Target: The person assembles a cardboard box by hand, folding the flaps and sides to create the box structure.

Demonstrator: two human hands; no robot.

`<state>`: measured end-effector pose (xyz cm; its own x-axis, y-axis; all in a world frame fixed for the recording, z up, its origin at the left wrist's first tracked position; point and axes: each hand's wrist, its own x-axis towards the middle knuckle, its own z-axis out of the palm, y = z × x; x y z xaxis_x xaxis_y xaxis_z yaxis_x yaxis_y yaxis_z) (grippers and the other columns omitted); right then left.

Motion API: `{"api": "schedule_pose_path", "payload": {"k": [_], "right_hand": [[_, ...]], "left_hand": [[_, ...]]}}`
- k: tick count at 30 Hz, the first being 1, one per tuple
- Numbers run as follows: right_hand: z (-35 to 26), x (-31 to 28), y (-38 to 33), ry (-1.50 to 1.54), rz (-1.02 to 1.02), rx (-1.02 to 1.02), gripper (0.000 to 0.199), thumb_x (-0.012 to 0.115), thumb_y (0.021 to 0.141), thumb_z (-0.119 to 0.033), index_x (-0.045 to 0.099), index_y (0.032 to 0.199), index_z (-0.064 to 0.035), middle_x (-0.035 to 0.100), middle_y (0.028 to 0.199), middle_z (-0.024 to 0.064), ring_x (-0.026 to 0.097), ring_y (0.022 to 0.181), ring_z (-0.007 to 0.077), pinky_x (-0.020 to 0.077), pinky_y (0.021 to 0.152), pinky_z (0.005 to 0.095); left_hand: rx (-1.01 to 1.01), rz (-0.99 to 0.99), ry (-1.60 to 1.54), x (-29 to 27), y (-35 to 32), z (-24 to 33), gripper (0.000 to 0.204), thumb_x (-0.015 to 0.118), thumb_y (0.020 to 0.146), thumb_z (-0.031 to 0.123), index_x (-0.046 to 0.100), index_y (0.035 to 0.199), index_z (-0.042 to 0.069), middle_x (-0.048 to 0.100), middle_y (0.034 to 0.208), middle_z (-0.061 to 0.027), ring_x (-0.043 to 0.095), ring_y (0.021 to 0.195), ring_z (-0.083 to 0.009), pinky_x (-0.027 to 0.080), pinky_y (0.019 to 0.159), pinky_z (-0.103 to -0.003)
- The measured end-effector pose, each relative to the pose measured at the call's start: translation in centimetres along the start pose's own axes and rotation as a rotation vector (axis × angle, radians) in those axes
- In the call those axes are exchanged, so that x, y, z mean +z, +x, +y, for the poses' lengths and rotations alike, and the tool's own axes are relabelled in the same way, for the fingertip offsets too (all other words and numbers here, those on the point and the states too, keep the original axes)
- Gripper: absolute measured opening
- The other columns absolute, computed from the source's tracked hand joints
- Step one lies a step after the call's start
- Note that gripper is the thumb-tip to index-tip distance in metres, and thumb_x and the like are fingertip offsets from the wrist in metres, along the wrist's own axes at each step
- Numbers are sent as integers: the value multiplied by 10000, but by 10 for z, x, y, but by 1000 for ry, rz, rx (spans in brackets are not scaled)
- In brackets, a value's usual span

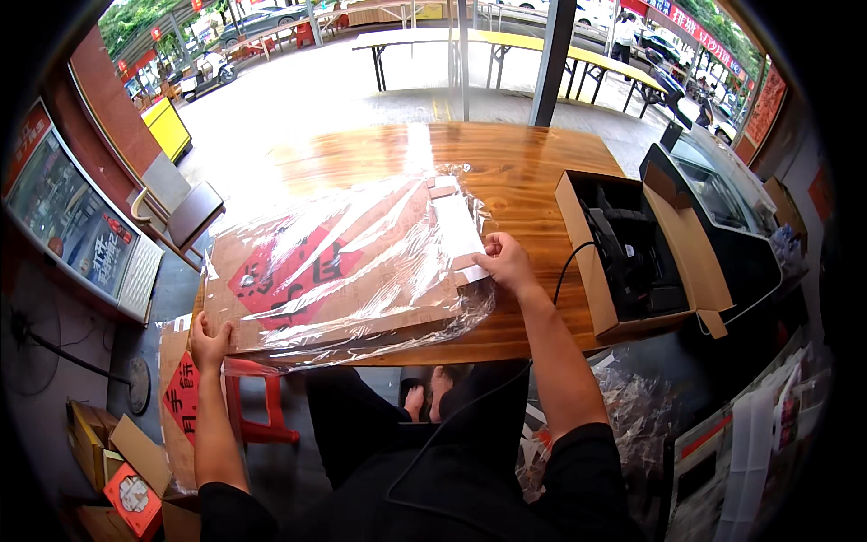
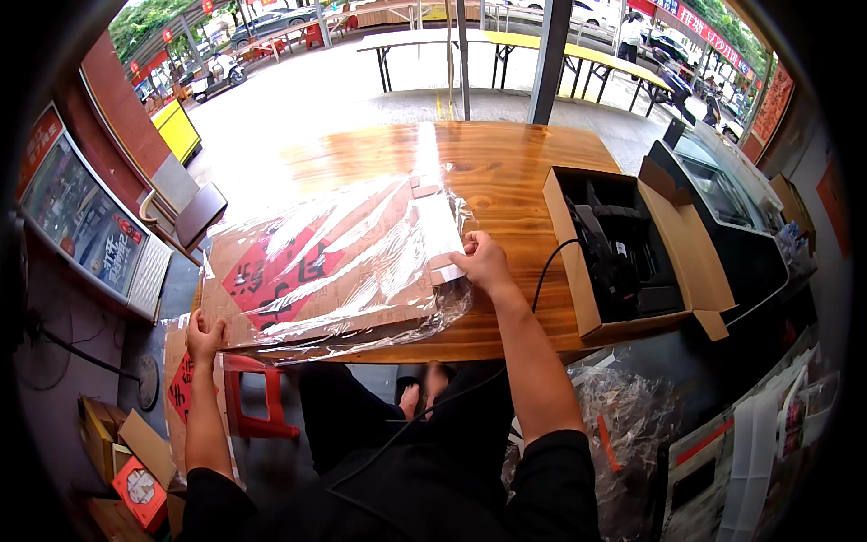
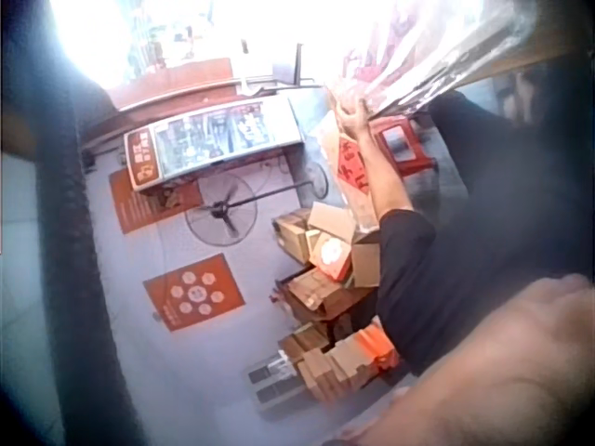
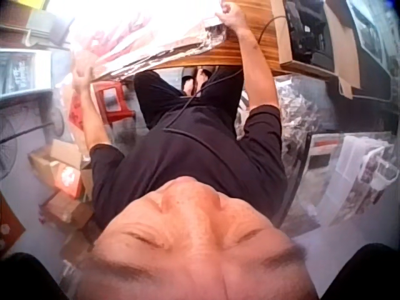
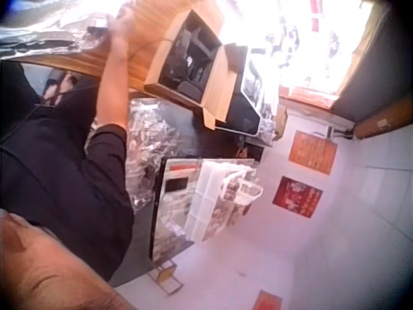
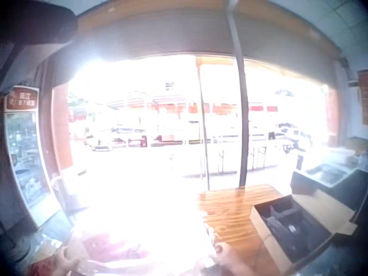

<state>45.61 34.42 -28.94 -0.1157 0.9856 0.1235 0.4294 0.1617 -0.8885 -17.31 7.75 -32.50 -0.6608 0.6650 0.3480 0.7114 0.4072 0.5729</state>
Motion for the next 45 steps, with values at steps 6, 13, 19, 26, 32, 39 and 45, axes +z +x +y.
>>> {"api": "schedule_pose_path", "payload": {"k": [6, 13, 19, 26, 32, 39, 45], "right_hand": [[-14, -14, -12, 169, -312, 218, 494, 902, 792, -266, 696, 1118, 43, 752, 981, 123, 698, 873, 190, 571, 765, 322], [-35, -31, -32, 56, -294, -6, 649, 959, 738, -325, 647, 1184, 28, 738, 1061, 122, 692, 951, 202, 566, 830, 336], [-71, -56, -41, 323, -510, 231, 806, 971, 714, -378, 589, 1288, 40, 695, 1159, 120, 660, 1038, 187, 540, 897, 325], [-47, -50, -44, 287, -429, 83, 900, 975, 700, -395, 536, 1338, 64, 687, 1175, 138, 662, 1061, 195, 540, 934, 334], [-45, -56, -36, 235, -499, 69, 847, 965, 730, -276, 514, 1355, 77, 686, 1204, 164, 665, 1086, 217, 538, 959, 337], [-15, -63, -5, 168, -512, 194, 694, 949, 754, -254, 594, 1260, 63, 702, 1126, 173, 674, 1026, 199, 551, 891, 333], [-12, -43, 1, 448, -530, 276, 492, 867, 834, -98, 629, 1240, 47, 712, 1108, 120, 680, 1011, 200, 554, 879, 330]], "left_hand": [[-161, 27, -50, -6, 19, -32, 770, 874, 802, 392, 572, 1393, 1, 684, 1108, -104, 655, 978, -200, 528, 848, -347], [-157, -152, -66, -16, 25, -23, 542, 856, 831, 364, 687, 1177, -19, 705, 923, -61, 652, 796, -155, 532, 721, -312], [-261, -256, -253, -31, 7, -49, 336, 811, 893, 324, 721, 995, 17, 707, 868, -24, 630, 758, -93, 517, 678, -270], [-149, -38, -53, -14, -15, -42, 444, 814, 875, 406, 700, 1015, 1, 687, 901, -95, 641, 811, -185, 528, 733, -342], [-116, -33, -83, -23, -25, -40, 496, 781, 907, 416, 693, 1139, -13, 710, 1027, -154, 669, 925, -225, 532, 817, -348], [-82, -191, -483, -43, -51, -45, 378, 654, 1038, 272, 653, 1276, -22, 734, 1079, -97, 676, 951, -152, 538, 836, -292], [-186, -216, -734, -48, -70, -36, 255, 583, 1079, 192, 644, 1236, 1, 711, 1088, -27, 640, 957, -90, 513, 853, -233]]}}
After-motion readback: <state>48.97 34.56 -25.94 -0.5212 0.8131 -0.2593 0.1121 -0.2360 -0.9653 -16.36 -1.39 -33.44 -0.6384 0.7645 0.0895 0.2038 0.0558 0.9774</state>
